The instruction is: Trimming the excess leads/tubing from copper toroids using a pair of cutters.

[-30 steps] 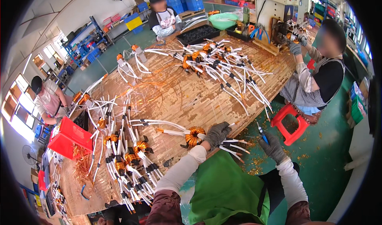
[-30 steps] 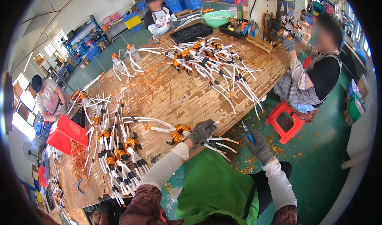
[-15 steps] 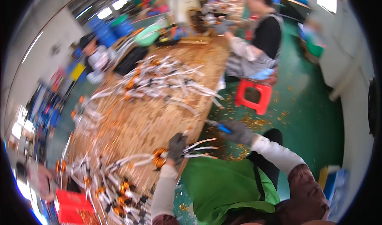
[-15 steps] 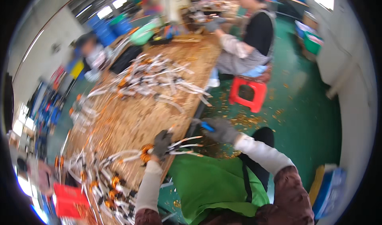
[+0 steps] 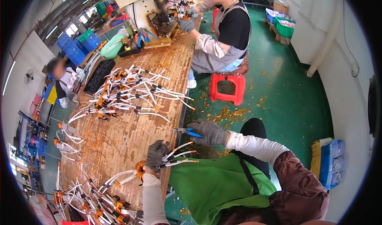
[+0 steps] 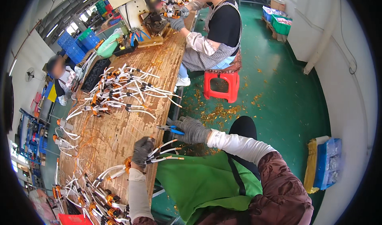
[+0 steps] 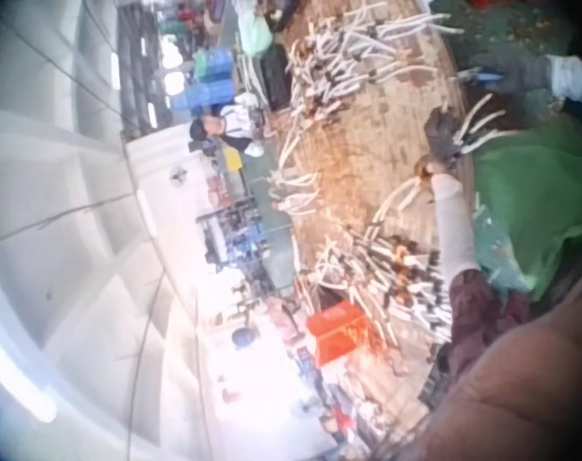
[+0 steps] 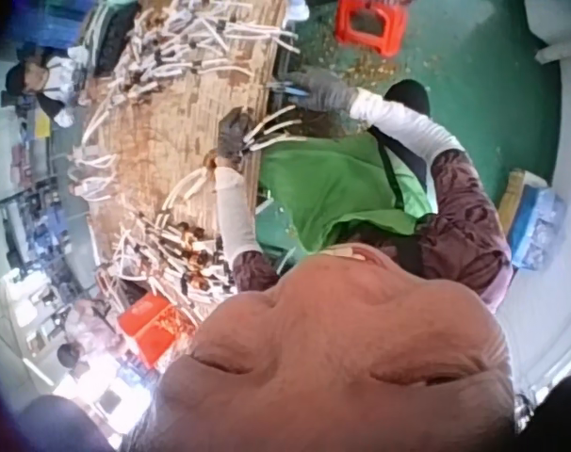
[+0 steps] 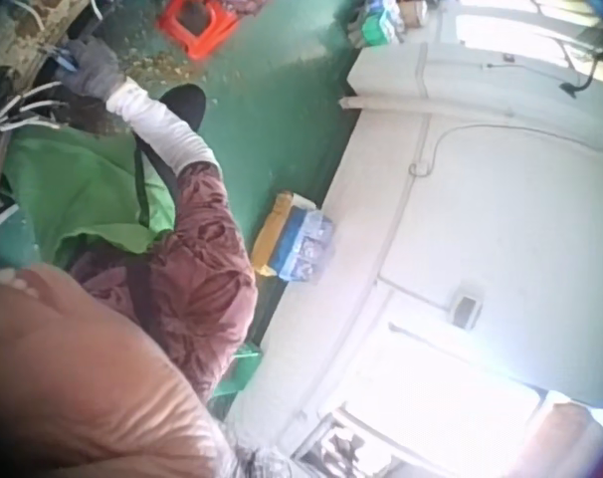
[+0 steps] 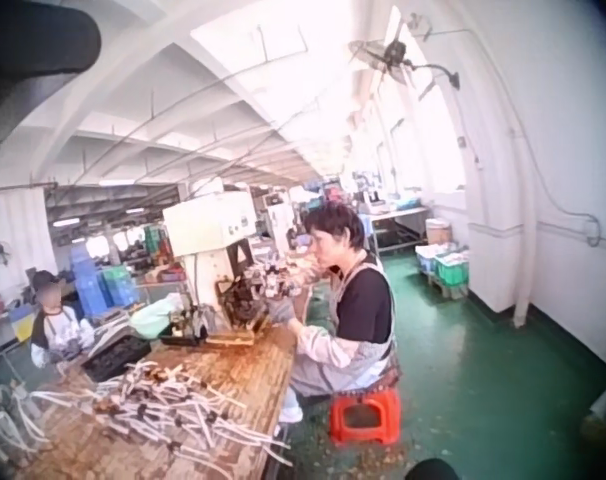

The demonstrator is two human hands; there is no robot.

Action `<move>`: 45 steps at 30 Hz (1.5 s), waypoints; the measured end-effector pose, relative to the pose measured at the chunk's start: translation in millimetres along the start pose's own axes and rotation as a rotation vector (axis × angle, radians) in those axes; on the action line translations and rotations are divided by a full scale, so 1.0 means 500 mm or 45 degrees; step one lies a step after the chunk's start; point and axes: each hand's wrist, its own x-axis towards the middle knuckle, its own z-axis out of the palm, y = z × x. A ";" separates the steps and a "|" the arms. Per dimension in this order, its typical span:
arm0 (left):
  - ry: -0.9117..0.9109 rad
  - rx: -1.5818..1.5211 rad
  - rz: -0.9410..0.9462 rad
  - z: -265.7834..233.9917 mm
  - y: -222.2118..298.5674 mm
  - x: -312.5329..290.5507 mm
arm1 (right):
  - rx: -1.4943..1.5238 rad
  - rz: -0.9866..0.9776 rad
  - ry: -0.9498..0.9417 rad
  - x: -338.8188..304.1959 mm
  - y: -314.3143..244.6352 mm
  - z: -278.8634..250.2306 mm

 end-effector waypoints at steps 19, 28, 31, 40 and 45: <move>0.181 -0.276 0.298 -0.029 0.041 -0.014 | 0.061 -0.206 0.037 0.109 -0.063 0.061; 0.155 -0.162 0.134 -0.006 -0.005 -0.002 | -0.151 -0.348 0.115 0.117 -0.064 0.066; 0.206 -0.178 0.189 -0.007 -0.006 0.012 | -0.135 -0.373 0.123 0.133 -0.060 0.068; 0.382 0.372 0.512 0.003 -0.012 0.030 | 0.466 -0.065 -0.160 0.122 -0.019 0.088; 0.277 0.279 0.500 0.006 -0.036 0.012 | 0.279 -0.254 -0.012 0.093 -0.041 0.075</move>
